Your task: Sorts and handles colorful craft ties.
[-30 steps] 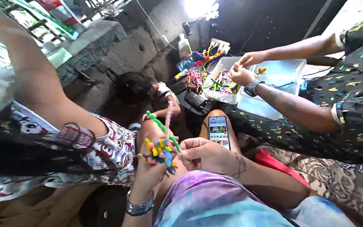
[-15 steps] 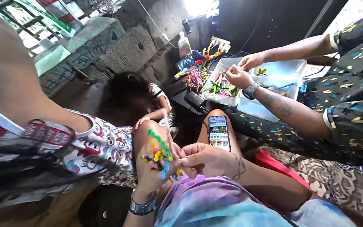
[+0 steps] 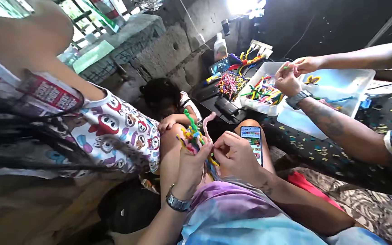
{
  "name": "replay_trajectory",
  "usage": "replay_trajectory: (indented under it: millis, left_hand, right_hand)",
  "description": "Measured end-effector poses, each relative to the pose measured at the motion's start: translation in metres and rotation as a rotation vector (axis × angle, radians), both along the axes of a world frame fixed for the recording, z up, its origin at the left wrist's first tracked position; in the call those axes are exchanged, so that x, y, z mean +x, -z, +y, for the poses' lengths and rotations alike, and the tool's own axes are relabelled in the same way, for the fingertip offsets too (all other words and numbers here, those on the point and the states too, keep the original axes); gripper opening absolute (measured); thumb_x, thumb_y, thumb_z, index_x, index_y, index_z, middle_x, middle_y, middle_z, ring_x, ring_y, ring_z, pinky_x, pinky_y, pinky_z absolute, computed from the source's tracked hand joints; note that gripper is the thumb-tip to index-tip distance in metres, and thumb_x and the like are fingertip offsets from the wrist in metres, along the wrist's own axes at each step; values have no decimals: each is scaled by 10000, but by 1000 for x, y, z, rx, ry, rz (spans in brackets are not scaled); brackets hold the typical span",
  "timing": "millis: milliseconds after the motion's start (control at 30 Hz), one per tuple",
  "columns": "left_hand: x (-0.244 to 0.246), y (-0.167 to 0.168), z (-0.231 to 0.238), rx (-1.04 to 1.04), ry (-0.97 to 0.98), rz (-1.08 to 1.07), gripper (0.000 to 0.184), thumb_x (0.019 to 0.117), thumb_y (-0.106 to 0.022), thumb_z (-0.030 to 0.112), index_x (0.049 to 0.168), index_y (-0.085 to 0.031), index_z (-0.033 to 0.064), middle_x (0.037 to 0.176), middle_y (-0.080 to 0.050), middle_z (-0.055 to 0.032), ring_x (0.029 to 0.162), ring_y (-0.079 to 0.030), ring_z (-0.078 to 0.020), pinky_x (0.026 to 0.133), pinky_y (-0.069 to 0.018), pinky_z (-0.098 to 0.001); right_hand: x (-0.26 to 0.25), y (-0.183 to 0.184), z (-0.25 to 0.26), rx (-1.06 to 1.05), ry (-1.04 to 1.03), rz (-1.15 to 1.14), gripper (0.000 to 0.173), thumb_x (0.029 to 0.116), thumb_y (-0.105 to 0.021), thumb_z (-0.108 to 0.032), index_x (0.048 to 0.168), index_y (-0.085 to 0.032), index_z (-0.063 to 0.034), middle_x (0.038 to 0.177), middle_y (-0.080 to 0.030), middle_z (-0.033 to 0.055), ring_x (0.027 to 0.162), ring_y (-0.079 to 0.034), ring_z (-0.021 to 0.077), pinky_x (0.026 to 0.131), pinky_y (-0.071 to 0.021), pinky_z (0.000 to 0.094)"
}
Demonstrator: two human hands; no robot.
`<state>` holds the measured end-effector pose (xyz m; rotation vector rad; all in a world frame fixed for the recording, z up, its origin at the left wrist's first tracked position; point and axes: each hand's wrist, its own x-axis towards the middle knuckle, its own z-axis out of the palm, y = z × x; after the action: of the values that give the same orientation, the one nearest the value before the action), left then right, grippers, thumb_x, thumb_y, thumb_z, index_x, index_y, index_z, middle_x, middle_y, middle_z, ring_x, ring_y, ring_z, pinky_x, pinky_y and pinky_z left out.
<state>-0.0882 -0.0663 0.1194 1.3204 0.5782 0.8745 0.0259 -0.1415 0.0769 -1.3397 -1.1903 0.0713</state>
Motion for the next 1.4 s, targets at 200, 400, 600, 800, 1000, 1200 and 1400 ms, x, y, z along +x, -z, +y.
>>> replay_trajectory:
  millis: [200, 400, 600, 800, 1000, 1200, 1400]
  left_hand:
    - [-7, 4, 16, 18, 172, -42, 228, 876, -720, -36, 1076, -633, 29, 914, -724, -2, 816, -700, -67, 762, -605, -241]
    - [-5, 0, 15, -37, 186, -117, 169, 897, -676, -65, 1002, -645, 64, 875, -725, 5, 812, -705, -67, 784, -606, -249]
    - [1, -1, 9, -75, 47, -117, 152, 908, -659, -50, 1016, -627, 51, 842, -714, -8, 752, -696, -72, 729, -605, -245]
    - [-5, 5, 19, 86, 138, -172, 196, 867, -761, 22, 1007, -664, 116, 932, -713, 37, 866, -688, -47, 796, -595, -230]
    - [-8, 10, 16, 120, 209, -165, 201, 851, -803, 88, 1008, -695, 152, 928, -722, 58, 842, -690, -31, 775, -595, -212]
    - [-13, 14, 19, 206, 270, -123, 185, 852, -814, 166, 1006, -735, 233, 944, -734, 102, 856, -691, -2, 789, -592, -197]
    - [-14, 16, 22, 251, 259, -146, 183, 851, -816, 163, 1006, -739, 221, 958, -729, 98, 847, -688, -5, 776, -591, -190]
  right_hand:
    - [18, -11, -8, -200, -464, 432, 103, 958, -633, -144, 962, -658, -44, 820, -620, -63, 722, -568, -45, 667, -489, 141]
    - [25, -7, -9, -218, -982, 1054, 120, 1024, -497, -157, 1015, -615, -138, 871, -666, -29, 735, -631, 53, 681, -549, 223]
    - [17, -5, -7, -103, -806, 1063, 109, 925, -634, -37, 917, -606, -142, 792, -659, -34, 685, -631, 49, 649, -548, 227]
    - [26, 1, -8, -190, -960, 1061, 250, 1041, -483, -360, 982, -652, -185, 838, -665, -69, 703, -611, 9, 627, -509, 169]
    - [22, -1, -11, -394, -868, 1072, 267, 1085, -373, -300, 990, -582, -165, 762, -621, -75, 623, -578, -4, 562, -487, 148]
    - [23, 7, -12, -328, -1362, 1336, 326, 1059, -437, -387, 848, -611, -210, 723, -588, -84, 575, -548, -14, 535, -468, 142]
    - [9, 7, -17, -195, -1249, 1430, 183, 1029, -552, -282, 896, -636, -189, 801, -633, -52, 607, -579, -1, 564, -501, 140]
